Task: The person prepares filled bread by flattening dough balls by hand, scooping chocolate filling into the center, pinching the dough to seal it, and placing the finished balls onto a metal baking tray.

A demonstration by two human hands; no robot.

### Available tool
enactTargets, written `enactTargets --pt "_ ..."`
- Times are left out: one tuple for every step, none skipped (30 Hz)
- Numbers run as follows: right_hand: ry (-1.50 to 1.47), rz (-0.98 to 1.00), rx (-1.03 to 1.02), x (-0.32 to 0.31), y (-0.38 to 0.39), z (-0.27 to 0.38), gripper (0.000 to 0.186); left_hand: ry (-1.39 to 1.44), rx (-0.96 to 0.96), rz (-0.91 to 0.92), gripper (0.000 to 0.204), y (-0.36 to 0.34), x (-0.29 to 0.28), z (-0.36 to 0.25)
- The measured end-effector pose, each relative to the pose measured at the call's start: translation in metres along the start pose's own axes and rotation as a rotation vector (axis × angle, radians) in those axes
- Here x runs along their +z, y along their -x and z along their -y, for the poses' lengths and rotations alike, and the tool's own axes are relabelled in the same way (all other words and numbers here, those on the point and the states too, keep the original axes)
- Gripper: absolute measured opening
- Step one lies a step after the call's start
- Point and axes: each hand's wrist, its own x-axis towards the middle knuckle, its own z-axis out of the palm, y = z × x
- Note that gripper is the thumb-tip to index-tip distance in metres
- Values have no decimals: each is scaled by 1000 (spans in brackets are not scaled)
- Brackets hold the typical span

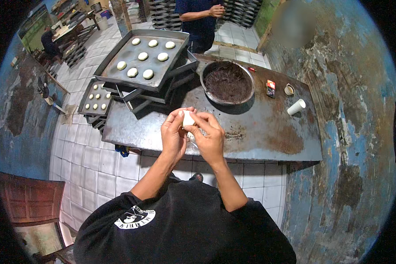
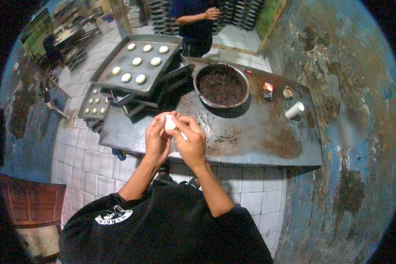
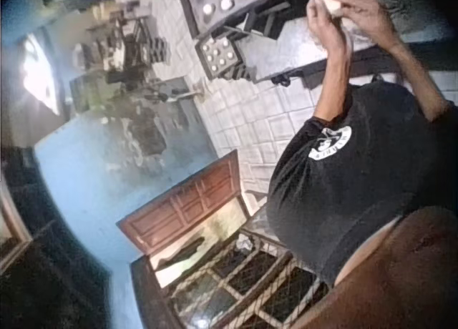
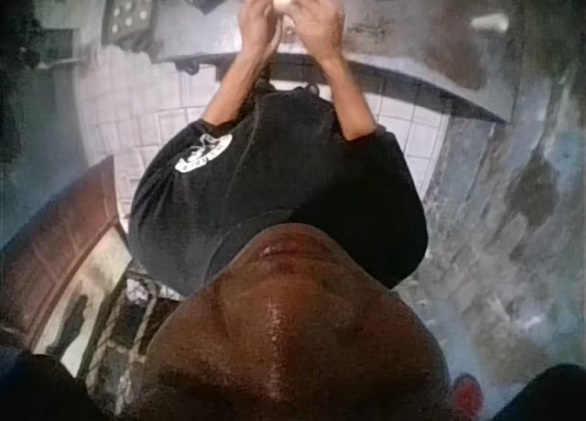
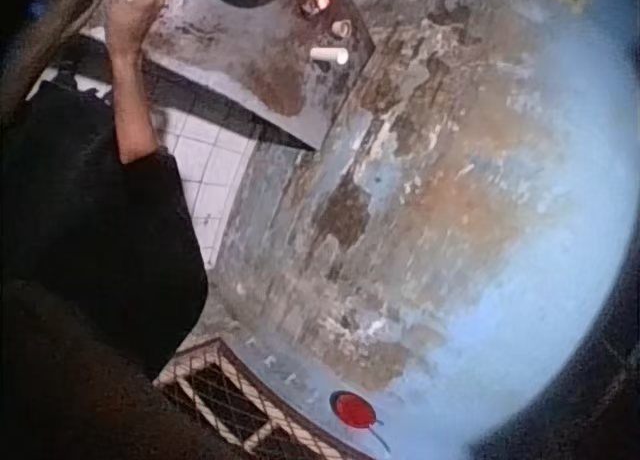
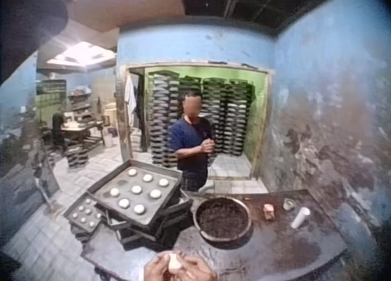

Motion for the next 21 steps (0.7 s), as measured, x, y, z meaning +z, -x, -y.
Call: enactTargets --pt "43 -61 -68 5 -1 -4 27 -12 16 5 27 0 4 -1" --pt "41 -66 -74 4 -1 -6 27 -25 32 10 27 -1 7 -1" --pt "92 -82 -93 1 -3 -8 25 -26 28 36 29 0 9 -1" --pt "142 -98 -108 1 -5 -7 23 -32 30 41 29 0 9 -1" --pt "118 -133 -106 3 -9 -12 19 -46 81 77 26 -2 8 -1" --pt "115 -140 -108 4 -14 -14 19 -60 132 112 23 -5 5 -2" --pt "-72 -62 96 2 -19 -16 18 -101 145 149 23 -8 3 -4" --pt "-259 18 301 2 -23 -18 17 -95 145 152 23 -10 0 -5" --pt "-493 106 333 2 -26 -18 18 -128 168 214 24 -13 -2 -7" --pt "-483 113 331 1 -28 -18 18 -155 192 271 25 -15 -3 -9" --pt "-446 133 340 1 -29 -18 17 -194 187 280 29 -18 -3 -13" --pt "-410 156 349 3 -32 -18 17 -184 195 273 29 -22 -4 -15" --pt "-381 156 366 8 -34 -16 19 -207 158 208 30 -25 -5 -16" --pt "-375 174 364 17 -36 -18 19 -229 121 142 32 -30 -7 -18" --pt "-247 113 271 29 -37 -22 19 -247 118 97 30 -35 -12 -20" --pt "-129 50 181 41 -38 -21 19 -244 125 80 30 -40 -20 -23" --pt "-40 35 184 53 -38 -14 21 -242 82 29 28 -45 -28 -26" --pt "-42 54 183 66 -37 -14 21 -239 38 -22 27 -51 -37 -30" --pt "-76 63 194 83 -38 -9 22 -218 7 -109 26 -54 -36 -44" --pt "-109 71 206 97 -40 -4 23 -205 17 -125 26 -60 -48 -52" --pt "-163 153 260 108 -42 4 28 -161 -24 -157 25 -67 -63 -60"
